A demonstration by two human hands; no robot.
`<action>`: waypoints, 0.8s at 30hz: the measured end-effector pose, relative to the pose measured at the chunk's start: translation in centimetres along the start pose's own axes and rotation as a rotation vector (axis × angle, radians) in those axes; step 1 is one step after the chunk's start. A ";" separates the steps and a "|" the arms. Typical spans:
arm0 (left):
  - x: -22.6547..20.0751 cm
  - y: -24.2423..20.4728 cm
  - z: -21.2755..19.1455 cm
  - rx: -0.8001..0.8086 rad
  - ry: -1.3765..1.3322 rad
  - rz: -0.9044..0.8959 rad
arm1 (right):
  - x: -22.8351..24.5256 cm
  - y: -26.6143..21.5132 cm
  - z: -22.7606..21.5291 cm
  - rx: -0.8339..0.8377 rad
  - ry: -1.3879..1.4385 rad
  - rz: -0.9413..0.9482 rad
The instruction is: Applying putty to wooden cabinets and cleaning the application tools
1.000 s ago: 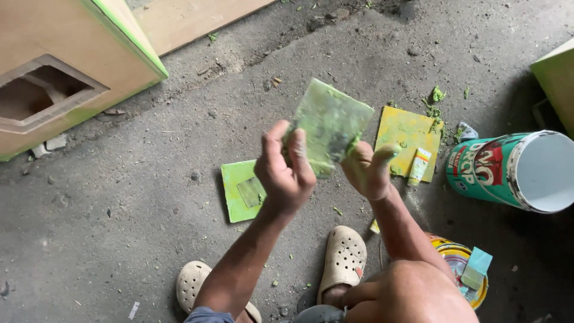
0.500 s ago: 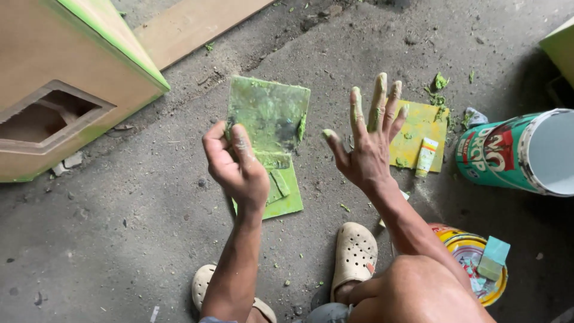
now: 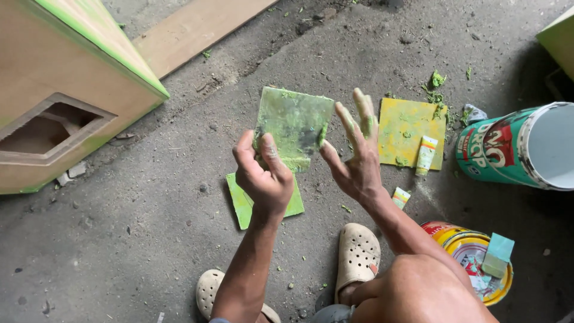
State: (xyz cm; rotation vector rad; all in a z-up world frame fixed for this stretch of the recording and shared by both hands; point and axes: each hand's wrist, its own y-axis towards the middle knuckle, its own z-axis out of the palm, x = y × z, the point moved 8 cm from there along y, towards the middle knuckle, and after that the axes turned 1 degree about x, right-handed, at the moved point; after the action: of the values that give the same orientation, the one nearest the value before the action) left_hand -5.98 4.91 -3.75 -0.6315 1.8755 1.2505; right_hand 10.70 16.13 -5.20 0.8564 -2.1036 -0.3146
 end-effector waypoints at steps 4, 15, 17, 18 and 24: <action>0.9 0.8 -1.2 -0.114 0.081 0.108 | 1.1 -0.1 -0.6 -0.017 0.133 -0.025; -1.8 3.3 -1.8 0.110 -0.014 -0.004 | 0.6 -0.5 1.1 0.166 -0.181 -0.377; -1.8 3.3 -1.1 0.186 0.004 -0.059 | 0.4 -1.0 1.0 0.088 -0.431 -0.496; -2.0 3.5 -1.3 0.178 0.010 -0.060 | -0.1 -1.0 0.9 0.090 -0.424 -0.503; -1.7 3.3 -0.8 0.247 -0.003 -0.087 | -1.6 -2.0 1.4 0.141 -0.502 -0.622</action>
State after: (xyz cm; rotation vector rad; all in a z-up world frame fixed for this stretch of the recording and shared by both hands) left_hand -7.75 5.47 -0.45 -0.5710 1.9399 0.9450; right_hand 11.23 15.61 -8.03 1.6529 -2.2721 -0.7779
